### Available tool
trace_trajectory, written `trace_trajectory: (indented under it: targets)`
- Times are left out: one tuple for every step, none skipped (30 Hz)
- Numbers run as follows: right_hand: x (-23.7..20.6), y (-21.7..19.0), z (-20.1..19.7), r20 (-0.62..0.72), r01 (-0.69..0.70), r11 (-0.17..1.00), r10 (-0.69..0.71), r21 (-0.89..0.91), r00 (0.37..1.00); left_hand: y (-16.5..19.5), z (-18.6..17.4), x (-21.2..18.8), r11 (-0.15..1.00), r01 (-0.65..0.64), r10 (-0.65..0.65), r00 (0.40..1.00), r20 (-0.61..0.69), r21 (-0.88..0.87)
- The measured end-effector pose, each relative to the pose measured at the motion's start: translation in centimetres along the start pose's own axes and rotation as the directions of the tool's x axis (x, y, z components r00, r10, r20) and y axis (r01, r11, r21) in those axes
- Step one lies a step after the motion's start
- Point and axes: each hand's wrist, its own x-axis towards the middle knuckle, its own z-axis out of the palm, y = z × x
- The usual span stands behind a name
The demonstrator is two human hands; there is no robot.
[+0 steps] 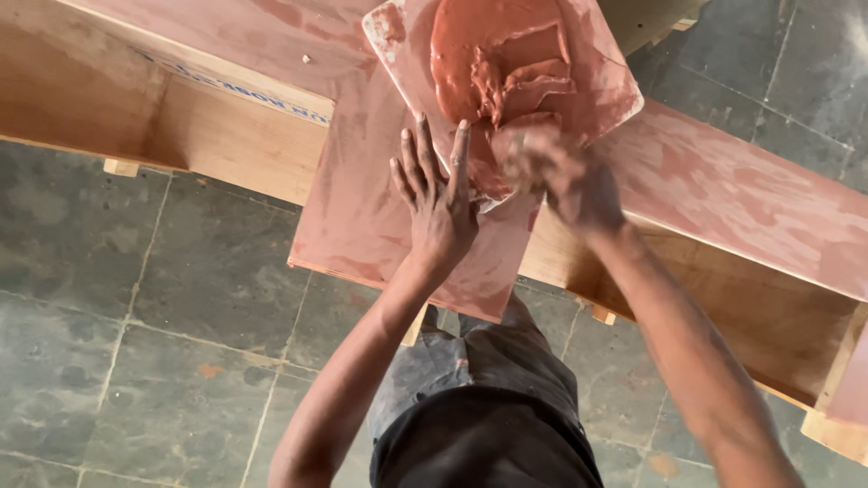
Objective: The person applies a reddish wood filler to the edges and surfaces of a wooden furniture component using a small spreader, smoothing the paste over several sections of the frame.
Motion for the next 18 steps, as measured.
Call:
trace_trajectory:
  targets:
    - [-0.6,-0.6,0.0,-0.008,0.182,0.960,-0.188,-0.213,0.982,-0.1,0.1,0.1,1.000,0.003,-0.003,1.000,-0.014,-0.024]
    - [-1.3,-1.1,-0.4,0.028,0.344,0.844,-0.366,-0.412,0.930,-0.2,0.2,0.2,0.999,0.009,-0.010,1.000,-0.025,-0.048]
    - [-1.9,-1.4,-1.0,0.137,0.347,0.833,-0.319,-0.431,0.938,-0.3,0.2,0.3,0.997,0.015,-0.018,0.999,-0.034,-0.073]
    - [-2.0,-1.5,-1.8,0.244,0.352,0.819,-0.266,-0.453,0.933,-0.3,0.3,0.4,0.998,0.016,-0.018,0.999,-0.033,-0.056]
    - [-2.1,-1.4,-2.6,0.341,0.355,0.804,-0.204,-0.476,0.918,-0.4,0.4,0.5,0.999,0.012,-0.014,0.999,-0.032,-0.039]
    - [-1.6,-1.1,-3.5,0.334,0.316,0.864,-0.187,-0.392,0.924,-0.4,0.5,0.6,1.000,0.005,-0.006,0.999,-0.036,-0.025]
    - [-0.9,-0.5,-4.4,0.326,0.275,0.913,-0.172,-0.301,0.930,-0.4,0.6,0.7,1.000,0.009,-0.009,0.999,-0.030,-0.010]
    - [0.0,0.1,-4.9,0.323,0.230,0.952,-0.157,-0.202,0.933,-0.5,0.7,0.7,1.000,0.017,-0.016,1.000,-0.021,0.008]
    - [1.1,0.7,-5.2,0.258,0.271,0.927,-0.204,-0.258,0.944,-0.5,0.8,0.6,0.999,0.026,-0.026,1.000,-0.009,0.023]
    - [1.5,1.1,-5.3,0.194,0.305,0.898,-0.253,-0.317,0.948,-0.6,0.9,0.5,0.999,0.026,-0.026,1.000,-0.010,0.020]
    - [1.9,1.5,-5.1,0.131,0.334,0.863,-0.307,-0.378,0.943,-0.7,0.9,0.5,1.000,0.025,-0.024,1.000,-0.014,0.017]
    - [1.9,1.7,-4.8,0.130,0.305,0.895,-0.277,-0.325,0.952,-0.8,0.9,0.4,1.000,0.021,-0.021,1.000,-0.018,0.018]
    - [1.7,1.8,-4.4,0.131,0.272,0.924,-0.244,-0.268,0.961,-0.9,0.9,0.4,1.000,0.013,-0.013,0.999,-0.034,-0.003]
    - [1.2,1.6,-3.9,0.138,0.236,0.949,-0.211,-0.209,0.968,-1.0,0.9,0.4,1.000,0.008,-0.009,0.999,-0.048,-0.024]
    - [0.4,1.3,-3.5,0.157,0.259,0.950,-0.232,-0.176,0.960,-1.0,0.9,0.5,0.999,0.003,-0.006,0.998,-0.068,-0.043]
    - [-0.4,1.0,-3.3,0.168,0.283,0.948,-0.258,-0.144,0.952,-1.1,0.9,0.5,1.000,0.003,-0.005,0.998,-0.068,-0.030]
    - [-1.1,0.6,-3.3,0.177,0.305,0.945,-0.282,-0.117,0.943,-1.1,0.9,0.6,1.000,0.000,-0.001,0.998,-0.068,-0.020]
    - [-1.4,0.3,-3.2,0.124,0.330,0.923,-0.310,-0.200,0.943,-1.1,0.9,0.6,1.000,-0.003,0.002,0.998,-0.066,-0.015]
